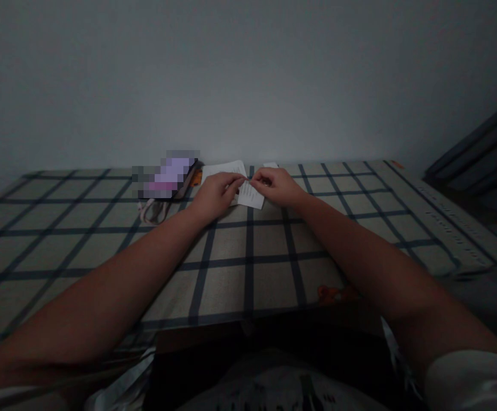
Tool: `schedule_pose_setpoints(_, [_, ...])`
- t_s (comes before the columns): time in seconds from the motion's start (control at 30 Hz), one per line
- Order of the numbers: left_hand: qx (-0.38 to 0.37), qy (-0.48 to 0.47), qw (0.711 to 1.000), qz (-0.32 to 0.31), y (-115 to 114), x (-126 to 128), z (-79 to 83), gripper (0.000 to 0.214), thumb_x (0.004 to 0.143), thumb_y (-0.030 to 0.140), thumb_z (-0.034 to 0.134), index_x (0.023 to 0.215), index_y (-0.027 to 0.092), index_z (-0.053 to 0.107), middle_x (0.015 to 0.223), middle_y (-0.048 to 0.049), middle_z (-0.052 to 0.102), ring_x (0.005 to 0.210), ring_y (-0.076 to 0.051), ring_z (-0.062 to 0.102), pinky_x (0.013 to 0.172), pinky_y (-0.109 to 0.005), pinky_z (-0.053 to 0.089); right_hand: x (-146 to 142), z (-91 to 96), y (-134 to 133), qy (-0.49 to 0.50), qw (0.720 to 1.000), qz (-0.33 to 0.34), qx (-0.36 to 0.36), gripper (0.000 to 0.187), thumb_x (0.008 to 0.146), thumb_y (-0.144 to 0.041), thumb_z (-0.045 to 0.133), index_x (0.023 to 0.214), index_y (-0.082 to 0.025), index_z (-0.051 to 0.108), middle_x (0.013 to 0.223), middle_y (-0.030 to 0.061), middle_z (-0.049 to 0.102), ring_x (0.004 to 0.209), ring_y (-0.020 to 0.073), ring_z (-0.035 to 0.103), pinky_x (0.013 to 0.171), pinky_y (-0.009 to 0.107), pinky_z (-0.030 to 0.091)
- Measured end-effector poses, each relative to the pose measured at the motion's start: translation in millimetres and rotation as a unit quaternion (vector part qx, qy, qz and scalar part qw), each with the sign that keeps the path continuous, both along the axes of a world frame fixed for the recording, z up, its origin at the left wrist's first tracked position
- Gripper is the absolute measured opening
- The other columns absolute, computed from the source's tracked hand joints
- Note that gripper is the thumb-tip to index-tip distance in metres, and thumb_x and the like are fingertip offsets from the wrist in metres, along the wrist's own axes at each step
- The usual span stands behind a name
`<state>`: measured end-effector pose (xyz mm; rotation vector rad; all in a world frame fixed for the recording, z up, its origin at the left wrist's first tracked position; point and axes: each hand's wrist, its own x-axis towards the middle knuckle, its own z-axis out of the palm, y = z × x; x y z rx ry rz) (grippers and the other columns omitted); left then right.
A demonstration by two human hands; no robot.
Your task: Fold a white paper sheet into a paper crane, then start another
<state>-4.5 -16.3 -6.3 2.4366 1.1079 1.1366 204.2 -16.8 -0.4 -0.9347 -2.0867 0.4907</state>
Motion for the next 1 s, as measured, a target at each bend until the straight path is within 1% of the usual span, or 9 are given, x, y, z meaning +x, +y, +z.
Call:
schedule_pose_setpoints(0.13, [0.006, -0.012, 1.000, 0.002, 4.3, -0.2, -3.1, 0.035, 0.098, 0.037, 0.047, 0.100, 0.015, 0.074, 0.093, -0.0071, 0.075, 0.088, -0.021, 0.067, 0.081, -0.031, 0.051, 0.3, -1.3, 1.7, 0.036, 0.999, 0.011, -0.026, 0.026, 0.087, -0.040, 0.058, 0.084, -0.015, 0.065, 0.074, 0.0023, 0.062, 0.070, 0.0137, 0.053, 0.064, 0.027, 0.038])
schedule_pose_setpoints(0.23, [0.012, -0.031, 0.999, 0.017, 6.0, -0.9, -3.9, 0.034, 0.099, 0.036, 0.047, 0.099, 0.016, 0.073, 0.089, -0.0057, 0.074, 0.085, -0.020, 0.067, 0.079, -0.031, 0.050, 0.8, -3.4, 4.5, 0.062, 0.996, 0.019, -0.062, 0.023, 0.086, -0.036, 0.058, 0.089, -0.014, 0.067, 0.077, 0.0031, 0.064, 0.070, 0.0138, 0.055, 0.065, 0.027, 0.041])
schedule_pose_setpoints(0.33, [0.030, -0.023, 0.999, 0.034, 3.6, -1.1, -0.8, 0.030, 0.098, 0.034, 0.049, 0.099, 0.016, 0.073, 0.092, -0.0064, 0.075, 0.088, -0.020, 0.067, 0.080, -0.031, 0.050, 2.1, -4.8, 7.3, 0.061, 0.995, 0.005, -0.085, 0.019, 0.086, -0.031, 0.058, 0.089, -0.014, 0.067, 0.075, 0.0022, 0.062, 0.069, 0.0135, 0.054, 0.065, 0.027, 0.041])
schedule_pose_setpoints(0.43, [0.052, -0.001, 0.997, 0.061, 0.1, -1.0, 3.0, 0.028, 0.096, 0.032, 0.051, 0.098, 0.016, 0.074, 0.094, -0.0077, 0.076, 0.089, -0.020, 0.067, 0.081, -0.032, 0.049, 4.0, -4.6, 8.3, 0.057, 0.996, -0.018, -0.073, 0.017, 0.086, -0.029, 0.059, 0.084, -0.014, 0.066, 0.074, 0.0022, 0.062, 0.068, 0.0135, 0.054, 0.064, 0.027, 0.041])
schedule_pose_setpoints(0.5, [0.054, -0.010, 0.996, 0.072, -0.8, -0.9, 3.4, 0.027, 0.096, 0.033, 0.053, 0.097, 0.016, 0.074, 0.093, -0.0076, 0.076, 0.086, -0.020, 0.067, 0.078, -0.031, 0.049, 5.0, -3.7, 7.7, 0.057, 0.996, -0.023, -0.070, 0.016, 0.086, -0.028, 0.059, 0.083, -0.014, 0.065, 0.073, 0.0023, 0.062, 0.068, 0.0135, 0.055, 0.064, 0.027, 0.041])
schedule_pose_setpoints(0.63, [0.017, -0.070, 0.996, 0.052, 1.6, -1.4, -0.3, 0.027, 0.092, 0.038, 0.060, 0.097, 0.016, 0.075, 0.083, -0.0047, 0.075, 0.074, -0.017, 0.066, 0.068, -0.028, 0.048, 5.8, -2.1, 5.9, 0.052, 0.997, -0.022, -0.060, 0.013, 0.087, -0.026, 0.057, 0.081, -0.015, 0.063, 0.073, 0.0011, 0.061, 0.068, 0.0130, 0.055, 0.064, 0.027, 0.041])
schedule_pose_setpoints(0.73, [0.005, -0.077, 0.996, 0.043, 4.5, -2.7, -2.6, 0.026, 0.089, 0.039, 0.064, 0.095, 0.016, 0.076, 0.084, -0.0049, 0.076, 0.072, -0.017, 0.066, 0.069, -0.028, 0.050, 6.8, -2.9, 7.2, 0.052, 0.997, -0.015, -0.060, 0.012, 0.087, -0.024, 0.057, 0.084, -0.015, 0.064, 0.074, 0.0014, 0.062, 0.068, 0.0131, 0.055, 0.064, 0.027, 0.042])
schedule_pose_setpoints(0.9, [-0.019, -0.070, 0.997, 0.041, 8.2, -3.4, -5.3, 0.028, 0.093, 0.037, 0.058, 0.101, 0.018, 0.078, 0.086, -0.0041, 0.077, 0.073, -0.016, 0.067, 0.074, -0.028, 0.052, 11.8, -6.8, 13.0, 0.048, 0.997, -0.023, -0.057, 0.020, 0.083, -0.019, 0.058, 0.097, -0.013, 0.071, 0.082, 0.0041, 0.067, 0.072, 0.0141, 0.057, 0.066, 0.027, 0.043])
schedule_pose_setpoints(1.0, [-0.031, -0.070, 0.996, 0.038, 8.6, -2.4, -6.9, 0.030, 0.094, 0.036, 0.055, 0.107, 0.019, 0.076, 0.086, -0.0035, 0.076, 0.074, -0.016, 0.067, 0.075, -0.028, 0.054, 14.1, -8.8, 15.2, 0.045, 0.997, -0.029, -0.051, 0.022, 0.083, -0.019, 0.059, 0.098, -0.013, 0.073, 0.083, 0.0049, 0.070, 0.073, 0.0146, 0.059, 0.067, 0.028, 0.044])
